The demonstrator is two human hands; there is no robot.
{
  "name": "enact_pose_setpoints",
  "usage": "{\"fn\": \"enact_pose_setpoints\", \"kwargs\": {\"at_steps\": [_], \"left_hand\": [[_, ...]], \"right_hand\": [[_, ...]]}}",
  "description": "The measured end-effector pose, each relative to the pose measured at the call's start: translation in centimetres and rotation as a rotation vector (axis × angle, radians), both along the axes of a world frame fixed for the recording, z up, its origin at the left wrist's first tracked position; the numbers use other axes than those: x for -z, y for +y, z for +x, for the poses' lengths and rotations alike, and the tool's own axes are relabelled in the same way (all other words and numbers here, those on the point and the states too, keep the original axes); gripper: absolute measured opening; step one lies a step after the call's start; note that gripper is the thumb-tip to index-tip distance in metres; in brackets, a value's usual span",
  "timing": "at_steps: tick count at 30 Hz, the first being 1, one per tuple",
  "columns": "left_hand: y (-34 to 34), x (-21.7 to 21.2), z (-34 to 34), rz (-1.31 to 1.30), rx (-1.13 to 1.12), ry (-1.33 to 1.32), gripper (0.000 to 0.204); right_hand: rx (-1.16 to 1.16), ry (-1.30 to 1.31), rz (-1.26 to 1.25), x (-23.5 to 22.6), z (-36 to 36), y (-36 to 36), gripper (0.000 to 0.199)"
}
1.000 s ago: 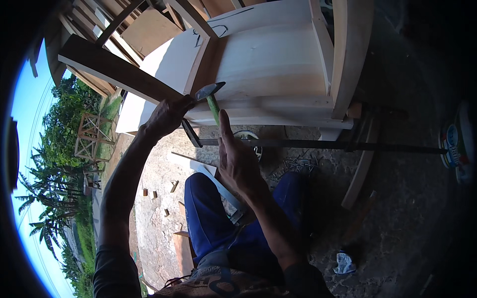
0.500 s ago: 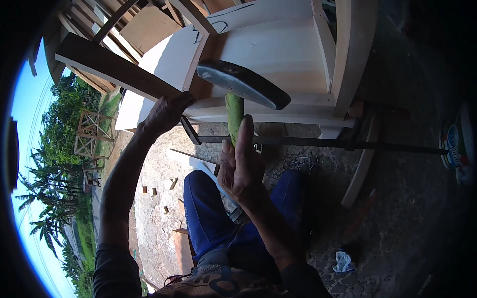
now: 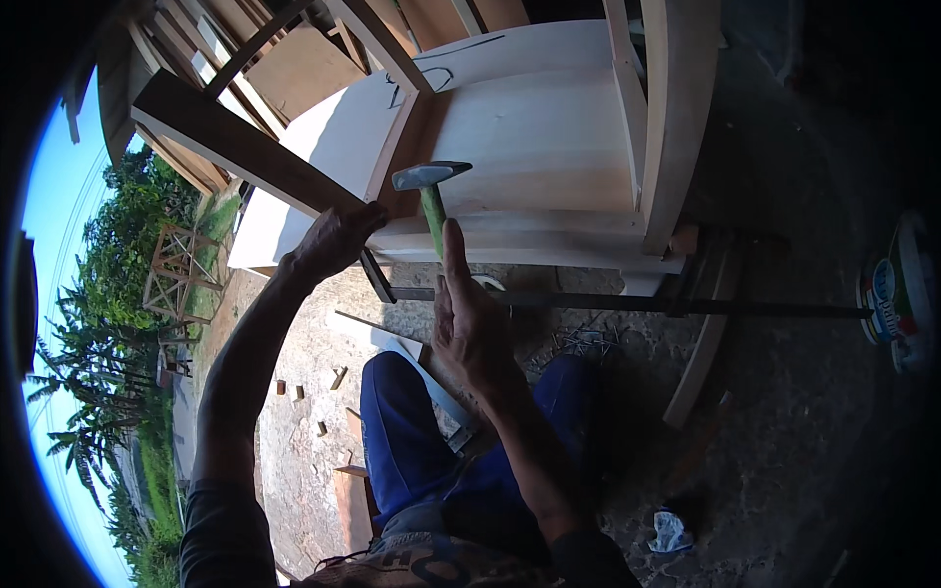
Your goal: The person assembles a wooden chair frame by securing joints with nails. They use a hammer to drive nails into the frame and a metal bar clamp to hold pieces in place during assembly.
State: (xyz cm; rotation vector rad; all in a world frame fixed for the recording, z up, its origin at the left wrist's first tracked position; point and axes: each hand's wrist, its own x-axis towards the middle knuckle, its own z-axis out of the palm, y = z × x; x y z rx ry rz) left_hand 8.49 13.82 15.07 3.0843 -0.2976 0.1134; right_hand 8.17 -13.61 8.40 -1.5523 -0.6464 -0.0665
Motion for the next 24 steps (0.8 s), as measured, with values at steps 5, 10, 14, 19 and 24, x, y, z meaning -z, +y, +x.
{"fn": "enact_pose_setpoints", "kwargs": {"at_steps": [5, 10, 14, 19, 24], "left_hand": [[-1.0, 0.1, -0.5, -0.221, -0.091, -0.101, 0.008], [-0.9, 0.4, -1.0, -0.279, -0.161, -0.103, 0.007], [-1.6, 0.0, -1.9, -0.236, -0.114, -0.185, 0.009], [-1.2, 0.2, -1.9, -0.231, -0.077, -0.213, 0.011], [0.0, 1.9, -1.8, -0.31, -0.157, -0.184, 0.011]], "right_hand": [[0.206, -0.216, 0.123, 0.2, -1.1, -1.3, 0.061], [0.026, -0.131, 0.103, 2.0, -1.3, 0.1, 0.064], [-0.055, -0.036, 0.06, 2.4, -1.8, 1.2, 0.066], [-0.082, 0.031, 0.018, 3.3, -2.0, 2.6, 0.067], [-0.113, 0.038, 0.066, 3.9, -1.9, 3.0, 0.067]]}}
